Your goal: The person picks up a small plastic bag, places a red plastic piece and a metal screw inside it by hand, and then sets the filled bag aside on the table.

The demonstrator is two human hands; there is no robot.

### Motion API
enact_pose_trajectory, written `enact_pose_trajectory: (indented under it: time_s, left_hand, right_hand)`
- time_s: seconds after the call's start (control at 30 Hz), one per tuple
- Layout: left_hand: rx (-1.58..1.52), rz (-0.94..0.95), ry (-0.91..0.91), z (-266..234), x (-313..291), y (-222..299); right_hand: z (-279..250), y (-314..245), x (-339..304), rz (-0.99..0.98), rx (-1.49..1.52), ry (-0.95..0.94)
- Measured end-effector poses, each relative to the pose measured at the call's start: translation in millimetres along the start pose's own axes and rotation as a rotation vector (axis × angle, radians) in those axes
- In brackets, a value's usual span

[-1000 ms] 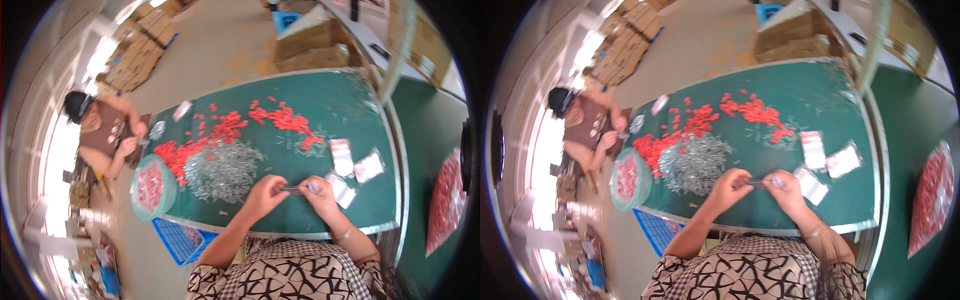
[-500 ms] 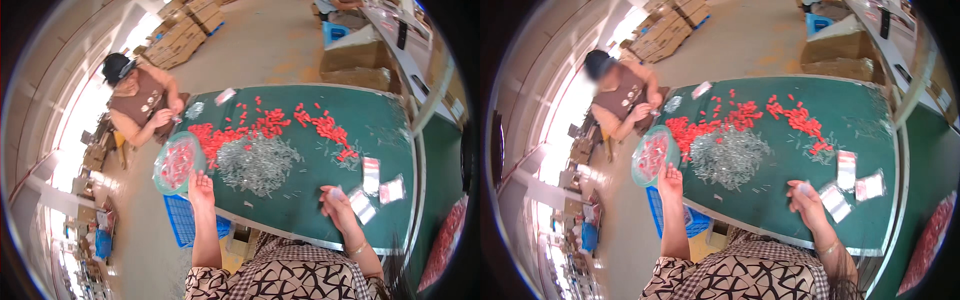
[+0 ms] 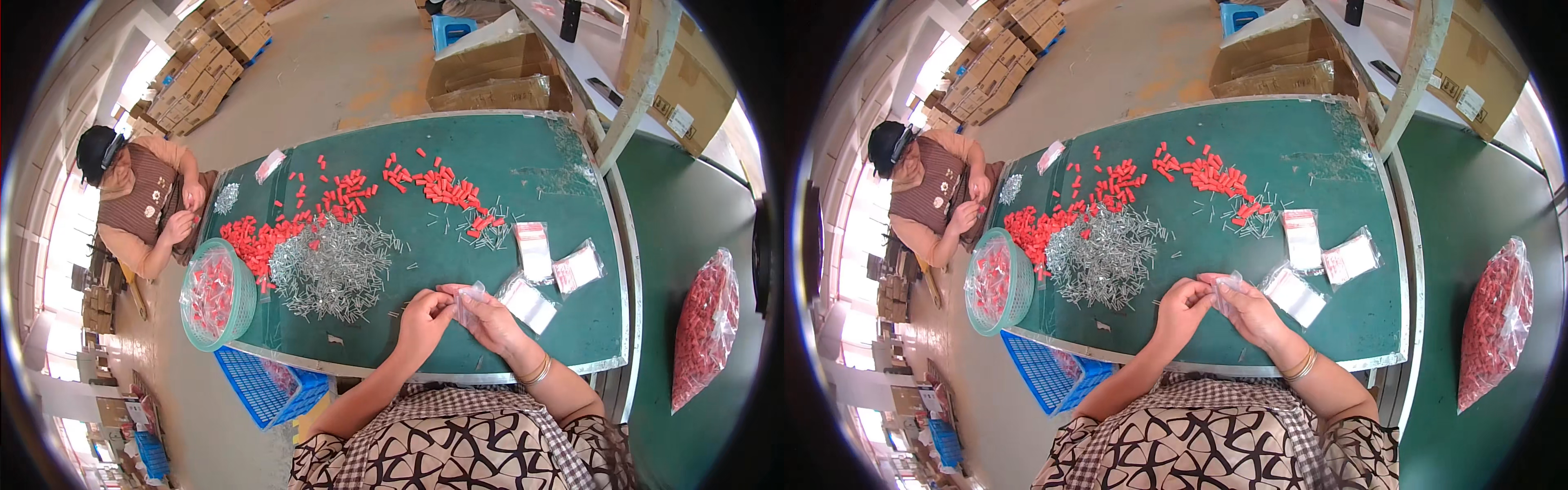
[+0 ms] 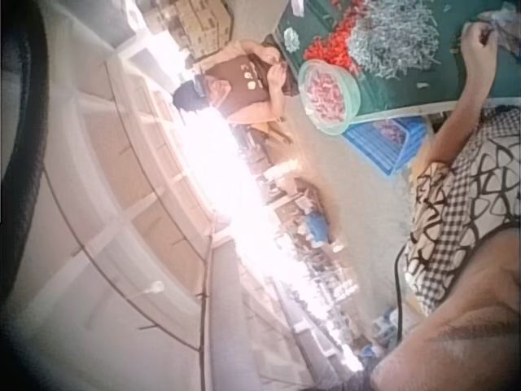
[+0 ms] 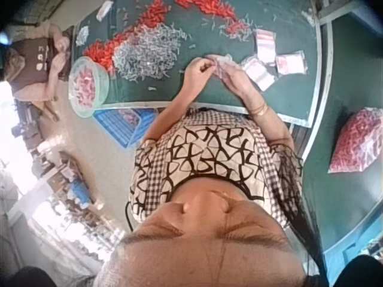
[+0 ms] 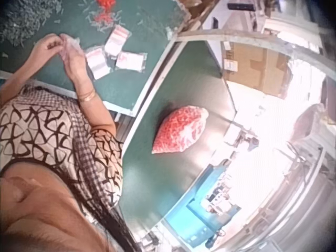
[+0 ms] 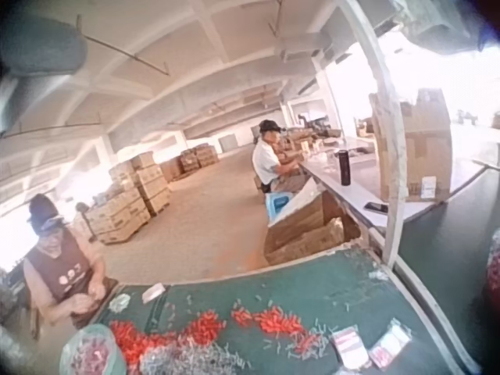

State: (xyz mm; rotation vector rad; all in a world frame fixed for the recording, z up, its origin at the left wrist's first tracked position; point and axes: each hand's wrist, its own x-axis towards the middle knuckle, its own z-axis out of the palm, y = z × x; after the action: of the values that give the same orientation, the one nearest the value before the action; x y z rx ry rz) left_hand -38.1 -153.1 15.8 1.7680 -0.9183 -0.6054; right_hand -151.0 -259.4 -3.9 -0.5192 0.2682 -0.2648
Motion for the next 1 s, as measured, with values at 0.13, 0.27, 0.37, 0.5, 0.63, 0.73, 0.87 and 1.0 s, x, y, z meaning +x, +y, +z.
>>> enact_pose_trajectory:
  time_s: [0.13,0.27,0.37,0.5,0.63,0.73,0.87,1.0]
  left_hand:
    - [0.041,-0.007,-0.011,2.5,1.6,-3.1]
    - [0.072,0.032,0.018,4.1,2.8,1.6]
    - [0.008,-0.001,0.019,5.1,2.6,1.9]
    - [0.012,-0.014,-0.009,5.0,1.6,2.7]
    - [-0.191,-0.127,0.007,-3.3,2.2,-14.9]
    - [-0.374,-0.154,0.060,-14.9,3.1,-11.4]
    - [-0.471,-0.204,0.069,-28.9,4.5,-1.8]
    - [-0.507,-0.193,0.074,-30.8,3.9,2.9]
  right_hand:
    - [-0.7,0.7,0.3,-0.006,-0.008,0.005]
    - [-8.4,1.0,3.0,-0.018,0.083,-0.011]
    - [-8.1,-0.2,2.8,-0.020,0.145,0.009]
    - [-5.6,-1.1,3.4,-0.031,0.131,0.057]
    - [-6.8,-5.1,2.8,-0.073,0.151,0.058]
    - [-9.6,-6.5,2.3,-0.185,0.142,0.203]
    - [-2.7,-13.7,-2.7,-0.211,-0.093,0.226]
    - [-3.8,-7.9,-8.7,-0.286,-0.630,0.251]
